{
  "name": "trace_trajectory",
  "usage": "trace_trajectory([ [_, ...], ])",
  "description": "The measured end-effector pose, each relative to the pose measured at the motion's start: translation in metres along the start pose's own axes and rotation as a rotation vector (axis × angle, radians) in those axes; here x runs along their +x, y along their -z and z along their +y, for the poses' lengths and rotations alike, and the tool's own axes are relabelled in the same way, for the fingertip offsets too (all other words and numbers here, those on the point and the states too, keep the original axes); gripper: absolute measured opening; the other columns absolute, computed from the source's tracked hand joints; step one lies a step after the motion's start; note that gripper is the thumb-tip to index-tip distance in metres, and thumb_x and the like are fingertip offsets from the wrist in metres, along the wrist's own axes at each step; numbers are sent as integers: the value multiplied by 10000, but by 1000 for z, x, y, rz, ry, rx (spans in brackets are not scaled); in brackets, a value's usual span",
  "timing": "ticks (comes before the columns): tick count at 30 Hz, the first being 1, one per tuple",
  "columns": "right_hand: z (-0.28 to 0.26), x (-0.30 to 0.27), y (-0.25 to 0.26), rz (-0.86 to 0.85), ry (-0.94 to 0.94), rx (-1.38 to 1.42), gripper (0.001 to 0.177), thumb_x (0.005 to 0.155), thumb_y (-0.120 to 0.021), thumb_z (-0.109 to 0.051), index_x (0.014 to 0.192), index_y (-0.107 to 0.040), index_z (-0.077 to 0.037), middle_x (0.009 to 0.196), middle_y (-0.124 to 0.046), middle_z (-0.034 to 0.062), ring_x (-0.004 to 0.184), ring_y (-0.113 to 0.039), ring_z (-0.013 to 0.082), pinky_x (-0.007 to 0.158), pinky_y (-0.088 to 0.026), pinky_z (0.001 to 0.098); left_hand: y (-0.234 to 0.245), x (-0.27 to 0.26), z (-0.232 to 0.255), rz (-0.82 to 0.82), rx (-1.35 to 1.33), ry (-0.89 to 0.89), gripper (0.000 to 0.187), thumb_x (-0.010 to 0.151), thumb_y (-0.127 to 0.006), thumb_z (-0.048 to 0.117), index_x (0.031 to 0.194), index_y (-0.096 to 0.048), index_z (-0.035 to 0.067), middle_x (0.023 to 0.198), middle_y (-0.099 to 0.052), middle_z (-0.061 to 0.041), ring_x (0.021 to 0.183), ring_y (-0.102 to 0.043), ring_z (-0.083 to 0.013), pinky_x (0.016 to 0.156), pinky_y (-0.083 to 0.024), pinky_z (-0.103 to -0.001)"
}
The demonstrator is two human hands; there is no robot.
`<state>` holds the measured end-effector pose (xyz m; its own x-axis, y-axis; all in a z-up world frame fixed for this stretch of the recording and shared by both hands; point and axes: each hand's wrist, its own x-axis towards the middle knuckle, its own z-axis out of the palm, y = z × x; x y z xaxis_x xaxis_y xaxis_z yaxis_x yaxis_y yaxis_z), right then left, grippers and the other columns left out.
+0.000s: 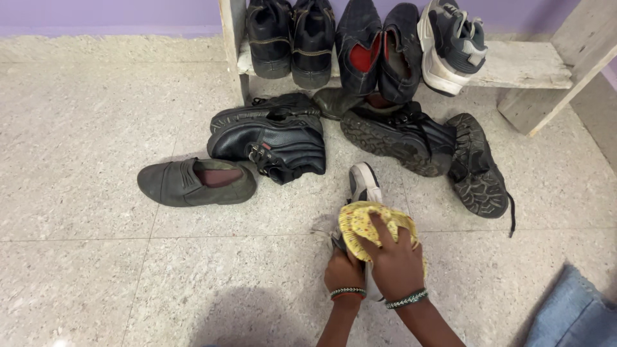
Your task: The person wipes a grey and white sneaker with a yellow cloth, focusing on the upper and sole. The person then places the cleaned shoe on a wooden shelf among other shoes.
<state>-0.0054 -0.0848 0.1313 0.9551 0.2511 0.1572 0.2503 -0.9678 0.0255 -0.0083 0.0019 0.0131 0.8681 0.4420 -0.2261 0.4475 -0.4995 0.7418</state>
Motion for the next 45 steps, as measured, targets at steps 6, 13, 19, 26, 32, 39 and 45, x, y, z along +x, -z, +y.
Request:
trace_trajectory([
  [6,-5,24,-17,-28,39,86,549,754,-684,-231,1257,-732,-446,1602,-397,-11,1177,-513,401,784,-541,587,-1,1,3,21,-11,-26,447,957,-495,468,971,-679,61,872,-727,-218,785,-688,-466,684,-543,-578],
  [13,-4,40,-35,-28,-4,64,489,771,-723,-350,1253,-715,-432,1582,-402,-9,1216,-499,413,816,-512,635,-8,5,-4,-13,66,39,476,1010,-465,464,913,-684,53,877,-724,-219,812,-696,-449,719,-551,-558],
  [19,-12,10,-29,26,27,54,492,780,-710,-329,1264,-702,-415,1591,-401,-28,1197,-505,391,818,-507,627,-5,2,-5,-13,-22,0,419,959,-503,448,994,-686,72,875,-728,-219,809,-694,-451,707,-549,-560],
  [26,-1,36,-32,-39,-19,78,528,764,-715,-294,1270,-713,-447,1552,-407,-7,1175,-508,368,873,-507,613,-10,4,-3,-5,35,31,482,1001,-446,489,931,-678,72,878,-727,-210,803,-696,-447,701,-546,-565],
  [32,-5,33,-35,23,-84,108,519,763,-717,-249,1258,-733,-404,1580,-428,10,1143,-517,416,823,-514,607,-8,3,-7,15,-26,-33,510,1014,-443,493,958,-688,48,885,-726,-230,805,-688,-457,695,-541,-562],
  [39,17,6,-36,272,-98,334,679,606,-717,39,1185,-745,-314,1510,-473,74,1210,-506,453,962,-507,500,16,8,0,11,-63,-251,479,999,-492,462,995,-696,29,882,-720,-243,772,-685,-461,666,-543,-556],
  [45,33,-7,-32,350,-233,503,757,597,-686,130,1233,-725,-279,1514,-475,93,1199,-502,385,983,-465,460,66,47,-5,-20,330,-648,487,1016,-547,492,900,-681,39,842,-719,-173,681,-705,-372,630,-565,-480],
])
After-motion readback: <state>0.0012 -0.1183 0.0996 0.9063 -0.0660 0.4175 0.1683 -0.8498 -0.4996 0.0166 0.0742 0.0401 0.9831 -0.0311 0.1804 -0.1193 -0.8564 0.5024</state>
